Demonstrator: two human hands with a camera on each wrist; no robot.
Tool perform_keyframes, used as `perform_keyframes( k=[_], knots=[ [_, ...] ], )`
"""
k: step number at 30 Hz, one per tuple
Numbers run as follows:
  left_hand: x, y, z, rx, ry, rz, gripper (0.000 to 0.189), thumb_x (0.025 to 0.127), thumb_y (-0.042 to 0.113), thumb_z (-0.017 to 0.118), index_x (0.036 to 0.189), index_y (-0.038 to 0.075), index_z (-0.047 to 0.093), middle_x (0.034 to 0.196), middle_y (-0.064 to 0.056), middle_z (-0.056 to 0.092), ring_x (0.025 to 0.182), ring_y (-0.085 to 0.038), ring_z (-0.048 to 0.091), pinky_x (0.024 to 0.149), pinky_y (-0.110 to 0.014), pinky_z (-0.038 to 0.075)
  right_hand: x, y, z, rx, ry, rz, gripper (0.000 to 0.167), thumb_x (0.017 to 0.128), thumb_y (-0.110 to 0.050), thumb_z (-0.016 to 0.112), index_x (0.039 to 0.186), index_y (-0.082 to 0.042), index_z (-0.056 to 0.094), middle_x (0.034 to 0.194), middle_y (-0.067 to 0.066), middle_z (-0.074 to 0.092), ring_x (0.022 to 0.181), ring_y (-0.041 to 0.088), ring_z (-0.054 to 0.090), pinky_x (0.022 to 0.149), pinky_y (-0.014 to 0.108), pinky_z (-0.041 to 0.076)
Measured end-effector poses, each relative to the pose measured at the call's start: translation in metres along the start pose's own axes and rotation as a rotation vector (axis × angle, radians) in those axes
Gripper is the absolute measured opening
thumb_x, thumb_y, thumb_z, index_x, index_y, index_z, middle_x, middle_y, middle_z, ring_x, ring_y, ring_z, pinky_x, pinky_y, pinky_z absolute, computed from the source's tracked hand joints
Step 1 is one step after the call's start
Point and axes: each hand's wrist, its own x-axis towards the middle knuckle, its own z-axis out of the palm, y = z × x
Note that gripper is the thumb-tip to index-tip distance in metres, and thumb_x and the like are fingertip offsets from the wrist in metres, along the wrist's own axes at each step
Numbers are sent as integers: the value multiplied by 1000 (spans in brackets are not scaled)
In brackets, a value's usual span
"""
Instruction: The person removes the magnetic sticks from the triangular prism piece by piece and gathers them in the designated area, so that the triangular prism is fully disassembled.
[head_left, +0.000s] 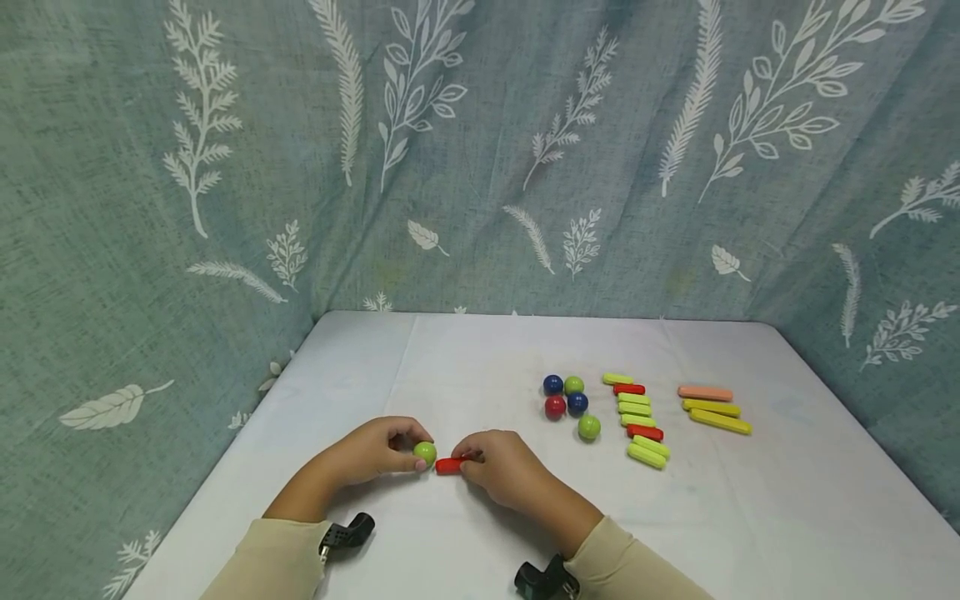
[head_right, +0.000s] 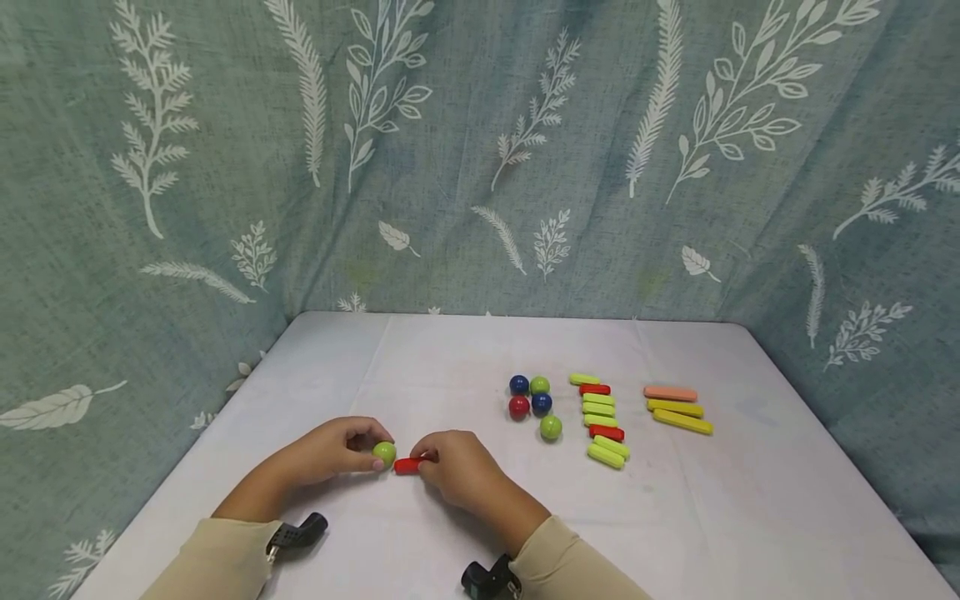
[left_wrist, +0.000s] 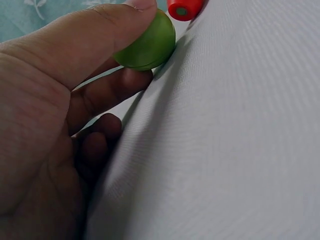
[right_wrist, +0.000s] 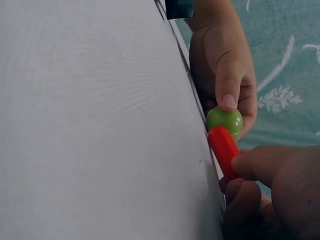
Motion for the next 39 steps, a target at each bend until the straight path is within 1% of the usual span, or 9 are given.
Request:
perform_keyframes(
  k=[4,10,12,15,19,22,25,32,39],
  knots=[
    [0,0,1,-2,3,8,28,87,37,87,110,27,74,104,6,69,89,-16,57,77,-28,48,-1,2,-2,50,0,12,14,95,-16,77,106,-23,80,94,-14,72,84,5,60,78,28,51],
    [3,2,1,-12,-9,13,29,87,37,86,111,27,73,106,7,70,94,-15,59,82,-27,48,-4,7,-6,107,-3,62,15,94,-17,77,106,-26,79,99,-15,73,87,7,61,80,31,50],
    [4,2,2,-11,-12,12,29,88,37,86,111,27,74,107,7,70,95,-15,59,82,-27,48,-5,10,-7,127,-2,79,15,94,-17,77,105,-28,79,99,-16,72,86,9,61,78,31,50],
    [3,3,1,4,-9,9,28,87,39,86,111,28,73,106,7,69,93,-15,57,80,-28,47,-6,13,-9,173,-9,98,16,93,-17,77,104,-29,78,98,-14,71,79,12,62,68,30,51],
    [2,3,-2,32,5,1,28,87,39,86,109,29,73,104,7,68,91,-15,55,78,-28,46,-8,16,-12,244,-25,113,17,93,-17,77,105,-28,78,100,-11,71,65,13,62,56,29,51],
    [1,5,-3,37,8,0,28,87,38,87,109,29,73,104,7,68,90,-15,55,77,-28,45,-10,20,-17,284,-34,123,16,94,-17,77,106,-27,77,102,-8,71,61,14,61,54,28,50],
    [1,6,-3,30,3,2,28,87,38,86,110,28,73,105,7,68,89,-15,55,77,-28,46,-13,25,-23,292,-39,137,15,94,-18,77,106,-27,77,104,-7,71,65,13,61,55,28,51],
    [1,4,-2,28,4,-12,28,87,37,86,109,28,73,103,7,67,89,-16,53,76,-27,45,-20,33,-33,303,-38,147,17,93,-17,77,107,-27,77,105,-5,71,66,15,61,57,29,51],
    [1,3,0,16,4,-12,28,88,36,86,111,27,73,105,6,67,87,-15,52,74,-27,45,-30,39,-45,274,-38,192,18,94,-19,77,108,-29,77,108,-5,70,68,17,62,58,30,51]
  ],
)
